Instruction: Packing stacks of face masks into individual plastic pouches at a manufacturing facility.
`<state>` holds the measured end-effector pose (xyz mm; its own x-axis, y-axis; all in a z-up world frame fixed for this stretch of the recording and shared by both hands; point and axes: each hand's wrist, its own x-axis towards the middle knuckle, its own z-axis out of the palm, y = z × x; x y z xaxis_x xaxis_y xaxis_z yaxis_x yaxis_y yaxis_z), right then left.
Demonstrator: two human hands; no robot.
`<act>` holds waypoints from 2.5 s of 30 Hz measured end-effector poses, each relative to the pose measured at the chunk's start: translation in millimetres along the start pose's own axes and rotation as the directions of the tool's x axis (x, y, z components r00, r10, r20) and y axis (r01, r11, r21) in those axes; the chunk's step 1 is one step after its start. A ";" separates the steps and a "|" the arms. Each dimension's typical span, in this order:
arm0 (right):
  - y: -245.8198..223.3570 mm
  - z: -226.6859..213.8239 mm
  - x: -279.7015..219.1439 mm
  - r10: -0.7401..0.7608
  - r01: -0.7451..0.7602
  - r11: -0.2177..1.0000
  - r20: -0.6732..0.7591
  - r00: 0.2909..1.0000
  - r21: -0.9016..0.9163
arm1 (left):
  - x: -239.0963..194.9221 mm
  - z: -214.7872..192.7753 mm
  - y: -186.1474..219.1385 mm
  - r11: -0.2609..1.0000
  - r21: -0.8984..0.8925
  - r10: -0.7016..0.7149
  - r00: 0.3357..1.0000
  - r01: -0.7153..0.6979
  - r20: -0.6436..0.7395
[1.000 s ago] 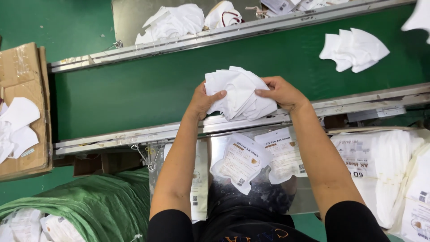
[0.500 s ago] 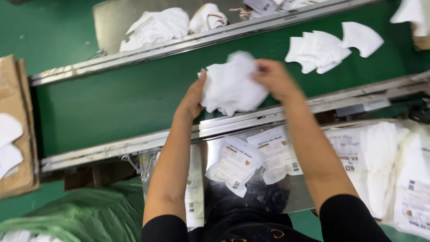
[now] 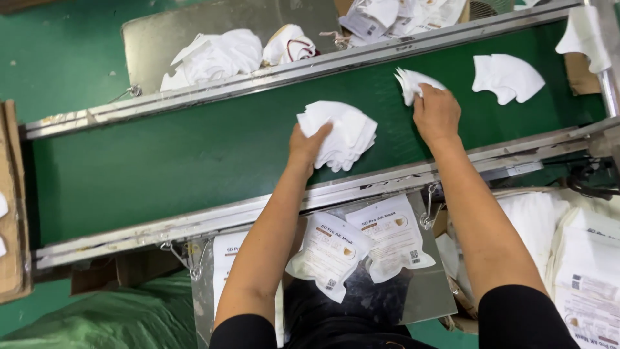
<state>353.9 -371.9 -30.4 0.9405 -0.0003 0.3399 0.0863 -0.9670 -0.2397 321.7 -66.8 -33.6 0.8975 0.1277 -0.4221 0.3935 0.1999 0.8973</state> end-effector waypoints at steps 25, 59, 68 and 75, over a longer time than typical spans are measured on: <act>-149.1 -28.0 -6.8 -0.562 0.297 0.692 0.232 0.794 0.658 | -7.4 -35.0 24.3 0.376 0.773 0.270 0.858 -0.512 0.437; -186.2 -55.4 -29.3 -0.397 0.219 0.746 0.156 0.904 0.629 | -66.2 -79.4 61.4 0.277 0.519 0.570 0.573 -0.809 0.589; -202.7 6.0 -72.5 -0.245 -0.043 0.398 0.151 0.958 0.916 | -72.2 -77.1 33.0 -0.071 0.706 0.647 0.506 -0.705 0.571; -206.7 1.1 -88.1 -0.484 0.071 0.575 0.269 0.832 0.815 | -103.2 -139.8 25.1 0.282 0.815 0.303 0.853 -0.506 0.425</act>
<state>253.5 -171.8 -11.8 0.8296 0.5367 0.1541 0.3841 -0.3482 -0.8551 211.2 60.8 14.4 0.9694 -0.2434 -0.0331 -0.1813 -0.8001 0.5718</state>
